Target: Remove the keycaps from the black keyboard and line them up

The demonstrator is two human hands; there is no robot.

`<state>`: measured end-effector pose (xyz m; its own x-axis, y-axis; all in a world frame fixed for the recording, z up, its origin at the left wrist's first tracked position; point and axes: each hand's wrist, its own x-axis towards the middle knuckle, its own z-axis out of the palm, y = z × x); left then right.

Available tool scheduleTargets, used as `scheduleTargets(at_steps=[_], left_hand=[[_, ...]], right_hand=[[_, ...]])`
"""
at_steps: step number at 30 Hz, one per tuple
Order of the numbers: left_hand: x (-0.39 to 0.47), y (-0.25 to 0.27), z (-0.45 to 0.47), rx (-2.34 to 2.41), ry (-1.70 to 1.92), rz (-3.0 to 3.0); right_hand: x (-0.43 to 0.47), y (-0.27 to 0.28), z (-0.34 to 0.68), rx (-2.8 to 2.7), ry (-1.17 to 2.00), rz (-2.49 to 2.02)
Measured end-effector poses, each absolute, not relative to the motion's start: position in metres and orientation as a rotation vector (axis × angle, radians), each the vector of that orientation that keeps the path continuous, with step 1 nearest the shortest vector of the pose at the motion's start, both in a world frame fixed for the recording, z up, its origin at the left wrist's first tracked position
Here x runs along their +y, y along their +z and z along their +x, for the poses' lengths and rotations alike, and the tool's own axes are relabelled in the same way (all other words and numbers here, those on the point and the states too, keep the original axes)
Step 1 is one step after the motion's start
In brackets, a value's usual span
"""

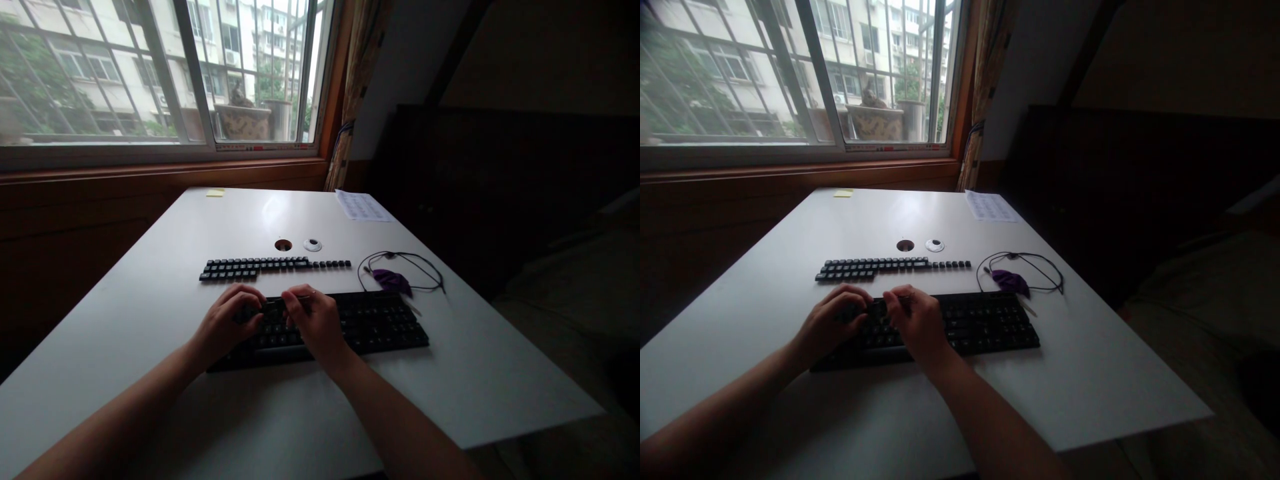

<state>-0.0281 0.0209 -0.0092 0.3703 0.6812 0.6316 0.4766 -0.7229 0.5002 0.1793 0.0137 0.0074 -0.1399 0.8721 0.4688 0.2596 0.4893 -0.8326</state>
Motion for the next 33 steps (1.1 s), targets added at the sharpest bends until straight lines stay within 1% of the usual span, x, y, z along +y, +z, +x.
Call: scheduleTargets(at_steps=[3, 15, 25, 33], left_hand=[[0.020, -0.008, -0.028, 1.010, 1.289, 2.395], [0.022, -0.012, -0.027, 0.932, 1.241, 2.342], [0.024, -0.017, -0.027, 0.993, 1.247, 2.305], [0.022, -0.011, -0.026, 0.934, 1.288, 2.320]], right_hand=[[0.015, 0.008, 0.180, -1.625, 0.716, -1.032], [0.022, 0.002, 0.184, -1.720, 0.459, -1.077], [0.024, 0.005, 0.189, -1.771, 0.403, -1.038], [0.027, 0.007, 0.191, -1.799, 0.376, -1.017]])
